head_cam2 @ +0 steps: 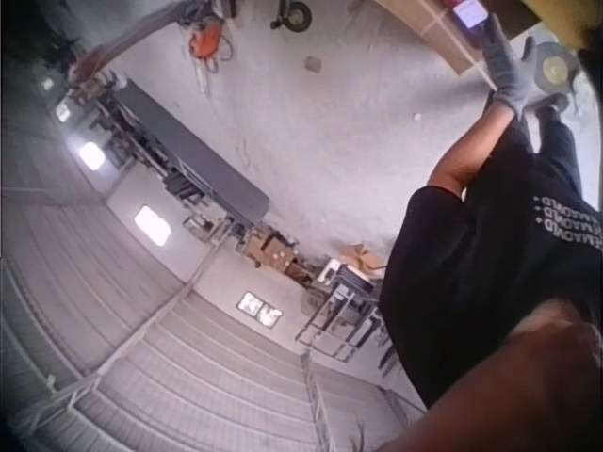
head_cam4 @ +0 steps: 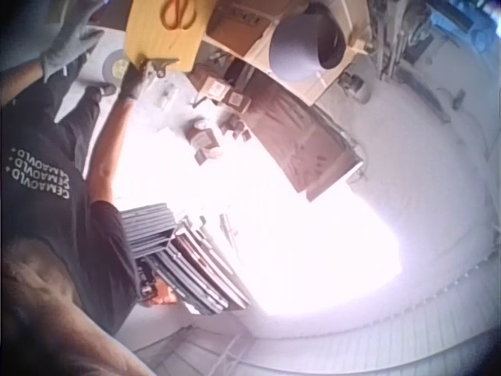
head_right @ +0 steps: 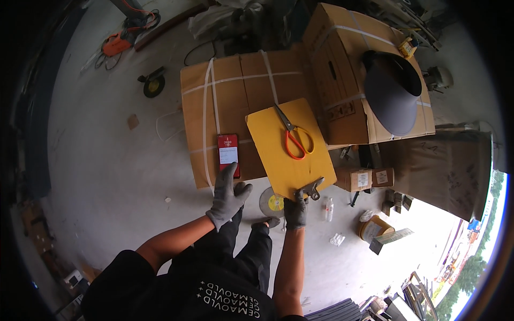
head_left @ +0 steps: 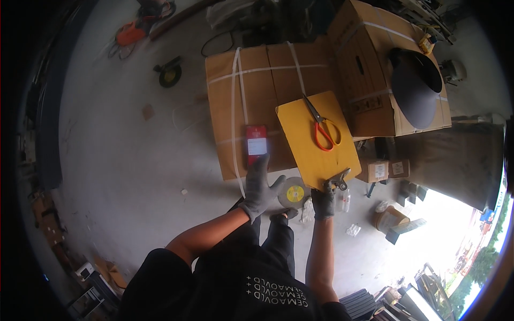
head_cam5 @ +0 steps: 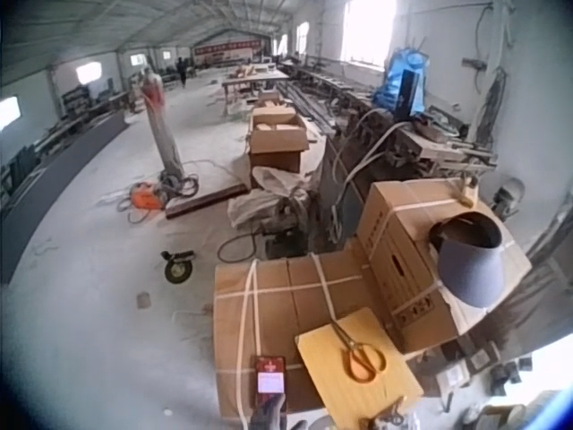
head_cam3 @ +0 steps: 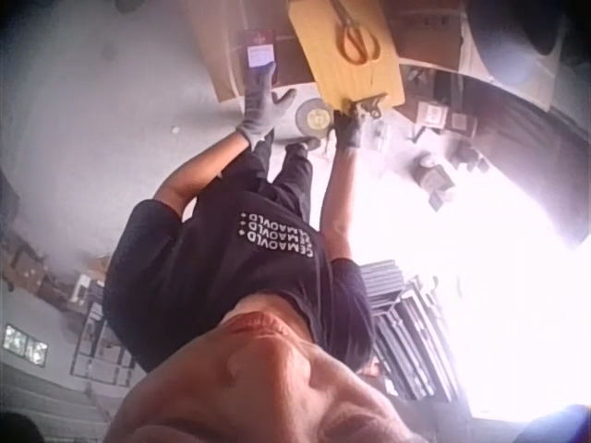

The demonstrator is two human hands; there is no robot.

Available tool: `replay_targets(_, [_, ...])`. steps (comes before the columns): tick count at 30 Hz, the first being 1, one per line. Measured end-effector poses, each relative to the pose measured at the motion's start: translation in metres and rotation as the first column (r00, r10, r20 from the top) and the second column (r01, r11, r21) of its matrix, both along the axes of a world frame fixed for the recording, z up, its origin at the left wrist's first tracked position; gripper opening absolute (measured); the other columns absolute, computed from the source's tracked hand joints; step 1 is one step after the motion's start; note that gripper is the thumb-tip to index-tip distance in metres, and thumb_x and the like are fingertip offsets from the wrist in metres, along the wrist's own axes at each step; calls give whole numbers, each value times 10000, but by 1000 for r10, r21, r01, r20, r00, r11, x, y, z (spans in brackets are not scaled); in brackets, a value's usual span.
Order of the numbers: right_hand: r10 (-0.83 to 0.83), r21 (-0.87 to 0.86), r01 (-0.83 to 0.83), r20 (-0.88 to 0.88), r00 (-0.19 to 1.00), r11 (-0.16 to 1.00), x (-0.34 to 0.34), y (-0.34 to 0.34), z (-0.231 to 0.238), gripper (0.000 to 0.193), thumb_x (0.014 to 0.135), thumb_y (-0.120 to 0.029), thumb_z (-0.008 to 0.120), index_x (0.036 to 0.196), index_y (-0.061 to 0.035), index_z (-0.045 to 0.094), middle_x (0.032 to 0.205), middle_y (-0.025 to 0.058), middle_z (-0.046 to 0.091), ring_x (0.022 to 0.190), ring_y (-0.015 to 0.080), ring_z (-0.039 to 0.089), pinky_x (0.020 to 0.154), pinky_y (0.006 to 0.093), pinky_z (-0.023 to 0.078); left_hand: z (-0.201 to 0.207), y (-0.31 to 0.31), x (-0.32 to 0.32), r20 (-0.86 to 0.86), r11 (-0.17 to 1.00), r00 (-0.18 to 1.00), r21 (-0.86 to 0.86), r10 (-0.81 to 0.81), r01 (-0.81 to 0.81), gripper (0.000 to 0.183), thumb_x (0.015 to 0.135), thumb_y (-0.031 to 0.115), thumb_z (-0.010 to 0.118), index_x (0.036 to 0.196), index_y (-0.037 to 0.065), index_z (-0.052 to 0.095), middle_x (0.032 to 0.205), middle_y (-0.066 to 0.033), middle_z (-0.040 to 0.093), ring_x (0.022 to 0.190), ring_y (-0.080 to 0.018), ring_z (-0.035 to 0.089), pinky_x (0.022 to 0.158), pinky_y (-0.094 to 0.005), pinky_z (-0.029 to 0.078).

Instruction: Cutting a rubber sealing strip to length with scissors for a metal frame.

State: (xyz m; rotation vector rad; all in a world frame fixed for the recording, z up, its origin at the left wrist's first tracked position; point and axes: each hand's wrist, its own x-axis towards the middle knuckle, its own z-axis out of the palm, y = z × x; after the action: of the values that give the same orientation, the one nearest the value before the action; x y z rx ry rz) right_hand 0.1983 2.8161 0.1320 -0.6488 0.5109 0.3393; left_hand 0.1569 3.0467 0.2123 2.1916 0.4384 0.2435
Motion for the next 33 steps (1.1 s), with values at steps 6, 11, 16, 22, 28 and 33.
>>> replay_targets(6, [-9,-7,8,-80,997,1000,-57,-45,14,496,881,-205,637,1319,-75,443,1302,78,517,1204,241,486,1026,413,393,4,4,14,-30,947,997,-313,68,-74,645,842,212,681,1354,4,348,1248,-196,475,1134,-281,509,954,-375,429])
replay_targets(11, [40,-181,-44,-26,999,983,-60,-57,40,540,868,-216,656,1332,-67,423,1316,82,501,1210,247,478,1047,441,368,-9,6,39,2,970,1000,-242,-6,6,715,829,310,707,1357,-5,342,1202,-196,534,1089,-263,555,936,-353,452])
replay_targets(16, [20,-283,-32,-46,999,959,-100,-92,42,627,866,-237,660,1386,-82,347,1362,83,446,1239,243,441,1056,437,352,6,5,49,-111,947,986,-310,-128,89,835,783,361,747,1376,-24,303,1203,-210,529,1097,-268,554,934,-357,453])
replay_targets(22, [262,-678,-210,-27,965,704,-143,-97,41,690,828,-264,697,1398,-114,338,1390,44,426,1271,254,407,1093,438,291,16,-16,39,-19,953,999,-303,-36,28,838,780,353,754,1366,-43,304,1171,-182,554,1086,-223,556,929,-330,451])
replay_targets(28, [-66,-2,66,-109,992,998,-166,-71,51,709,805,-250,723,1394,-117,352,1386,52,437,1278,239,397,1097,427,290,41,-43,1,-7,152,964,-988,-266,35,556,889,289,646,1314,14,416,1203,-27,554,1116,-112,507,966,-274,404])
replay_targets(33, [-46,-82,49,31,998,995,-205,-77,66,721,827,-291,695,1407,-89,316,1414,57,386,1317,237,318,1137,425,174,26,-72,-14,31,-222,945,-974,-327,-44,465,913,294,605,1286,56,462,1238,-34,554,1131,-122,528,968,-291,426])
